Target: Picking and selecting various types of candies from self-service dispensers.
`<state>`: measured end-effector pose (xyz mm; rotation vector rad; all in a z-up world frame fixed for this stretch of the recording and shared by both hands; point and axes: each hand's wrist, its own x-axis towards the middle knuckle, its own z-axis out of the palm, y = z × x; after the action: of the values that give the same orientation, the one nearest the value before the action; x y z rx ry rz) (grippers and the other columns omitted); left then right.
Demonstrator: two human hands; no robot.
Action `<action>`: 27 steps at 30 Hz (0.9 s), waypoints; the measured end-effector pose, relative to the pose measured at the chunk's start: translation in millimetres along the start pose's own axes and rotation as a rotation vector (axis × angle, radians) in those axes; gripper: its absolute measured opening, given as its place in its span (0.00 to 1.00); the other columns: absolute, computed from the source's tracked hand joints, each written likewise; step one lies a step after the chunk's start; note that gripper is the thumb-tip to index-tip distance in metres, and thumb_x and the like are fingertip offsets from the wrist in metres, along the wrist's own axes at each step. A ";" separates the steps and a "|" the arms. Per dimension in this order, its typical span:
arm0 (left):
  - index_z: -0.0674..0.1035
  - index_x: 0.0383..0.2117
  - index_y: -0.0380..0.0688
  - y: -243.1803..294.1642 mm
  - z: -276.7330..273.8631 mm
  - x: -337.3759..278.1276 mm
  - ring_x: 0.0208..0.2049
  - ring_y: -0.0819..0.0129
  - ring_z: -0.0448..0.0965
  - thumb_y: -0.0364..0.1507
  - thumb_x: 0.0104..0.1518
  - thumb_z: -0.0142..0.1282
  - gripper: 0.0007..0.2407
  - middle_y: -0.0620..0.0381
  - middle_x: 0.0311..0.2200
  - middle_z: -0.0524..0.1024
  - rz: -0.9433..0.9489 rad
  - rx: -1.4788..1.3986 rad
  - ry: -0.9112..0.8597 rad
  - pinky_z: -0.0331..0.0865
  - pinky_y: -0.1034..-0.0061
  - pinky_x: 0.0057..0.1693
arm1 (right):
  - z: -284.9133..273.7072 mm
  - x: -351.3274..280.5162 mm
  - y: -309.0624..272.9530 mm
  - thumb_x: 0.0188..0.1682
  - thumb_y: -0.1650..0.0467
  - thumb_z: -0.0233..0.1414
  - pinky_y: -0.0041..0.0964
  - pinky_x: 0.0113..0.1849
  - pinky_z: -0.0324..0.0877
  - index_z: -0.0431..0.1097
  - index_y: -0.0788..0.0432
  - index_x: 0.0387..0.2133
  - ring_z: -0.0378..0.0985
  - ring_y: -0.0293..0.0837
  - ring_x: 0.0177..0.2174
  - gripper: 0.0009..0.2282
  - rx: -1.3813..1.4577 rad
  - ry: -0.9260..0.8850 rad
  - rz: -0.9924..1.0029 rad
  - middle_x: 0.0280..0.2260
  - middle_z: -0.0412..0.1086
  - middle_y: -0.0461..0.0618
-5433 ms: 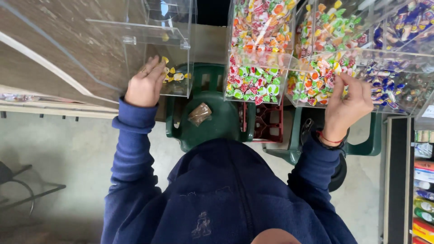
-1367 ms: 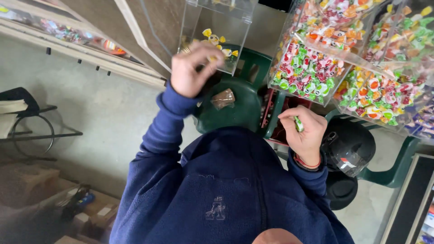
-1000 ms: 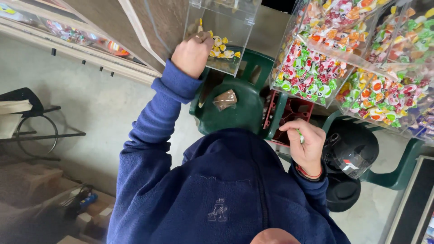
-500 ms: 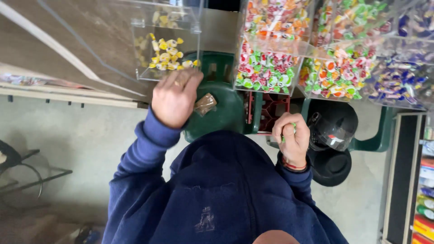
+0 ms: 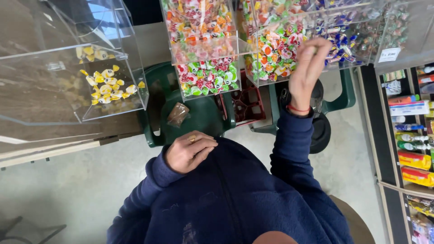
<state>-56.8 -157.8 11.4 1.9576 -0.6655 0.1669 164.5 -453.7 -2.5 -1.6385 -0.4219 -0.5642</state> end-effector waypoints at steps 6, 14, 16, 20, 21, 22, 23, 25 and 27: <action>0.80 0.42 0.36 -3.5 4.4 6.5 0.45 0.54 0.81 0.21 0.57 0.60 0.08 0.50 0.41 0.80 0.004 0.001 0.006 0.76 0.66 0.52 | 1.5 11.8 -25.7 0.66 0.71 0.42 0.43 0.56 0.64 0.66 0.65 0.50 0.69 0.54 0.52 0.09 -0.478 -0.103 -0.233 0.51 0.66 0.60; 0.80 0.41 0.36 -1.1 3.0 19.3 0.45 0.53 0.81 0.21 0.56 0.60 0.08 0.49 0.42 0.80 0.030 0.045 0.004 0.76 0.66 0.52 | -7.5 -24.5 -23.1 0.62 0.72 0.48 0.45 0.55 0.68 0.71 0.64 0.46 0.74 0.53 0.50 0.07 -0.489 0.120 -0.118 0.49 0.69 0.58; 0.80 0.41 0.36 -2.3 5.2 24.3 0.45 0.53 0.81 0.21 0.56 0.60 0.08 0.50 0.41 0.80 0.038 0.051 -0.002 0.76 0.66 0.52 | -7.3 -26.7 -29.3 0.60 0.72 0.51 0.44 0.54 0.71 0.72 0.63 0.46 0.75 0.52 0.49 0.06 -0.482 0.155 -0.059 0.48 0.70 0.58; 0.80 0.41 0.36 -2.3 11.3 28.0 0.45 0.54 0.81 0.21 0.56 0.60 0.08 0.50 0.41 0.80 0.043 0.025 -0.034 0.76 0.66 0.52 | 2.9 -23.9 -42.7 0.50 0.67 0.66 0.48 0.47 0.70 0.70 0.64 0.48 0.74 0.57 0.44 0.19 -0.812 0.046 -0.091 0.45 0.70 0.59; 0.80 0.41 0.36 -1.6 11.5 29.0 0.45 0.53 0.81 0.21 0.56 0.60 0.08 0.50 0.41 0.80 0.054 0.015 -0.050 0.76 0.65 0.52 | 6.2 -23.1 -44.7 0.47 0.66 0.70 0.49 0.44 0.69 0.70 0.65 0.50 0.73 0.59 0.43 0.23 -0.922 -0.002 -0.104 0.43 0.70 0.59; 0.80 0.41 0.36 -1.3 11.4 30.2 0.45 0.53 0.81 0.21 0.56 0.60 0.08 0.50 0.41 0.80 0.058 0.017 -0.053 0.76 0.65 0.52 | 5.7 -21.4 -43.7 0.47 0.66 0.70 0.49 0.44 0.69 0.70 0.65 0.50 0.73 0.59 0.43 0.23 -0.923 0.003 -0.104 0.43 0.70 0.59; 0.80 0.41 0.36 -0.9 10.8 31.2 0.46 0.53 0.81 0.21 0.56 0.60 0.08 0.50 0.42 0.80 0.064 0.021 -0.062 0.75 0.65 0.52 | 5.6 -19.8 -43.0 0.48 0.67 0.69 0.49 0.43 0.70 0.70 0.65 0.50 0.74 0.58 0.41 0.22 -0.890 -0.001 -0.060 0.42 0.70 0.58; 0.80 0.42 0.36 -0.5 10.8 29.4 0.46 0.53 0.81 0.22 0.56 0.60 0.09 0.49 0.42 0.79 0.068 0.028 -0.069 0.75 0.65 0.52 | 5.2 -19.3 -40.3 0.48 0.69 0.68 0.48 0.41 0.71 0.70 0.65 0.51 0.75 0.57 0.40 0.21 -0.852 -0.009 -0.017 0.42 0.71 0.58; 0.80 0.42 0.37 -0.8 11.1 26.5 0.46 0.53 0.81 0.22 0.56 0.60 0.09 0.49 0.42 0.79 0.057 0.044 -0.064 0.75 0.65 0.52 | 3.5 -19.9 -36.6 0.51 0.71 0.66 0.47 0.40 0.72 0.72 0.63 0.50 0.77 0.56 0.39 0.17 -0.825 -0.016 -0.026 0.41 0.71 0.57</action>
<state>-36.0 -177.1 15.9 1.9942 -0.7661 0.1552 127.9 -444.1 15.1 -2.4246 -0.2244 -0.8074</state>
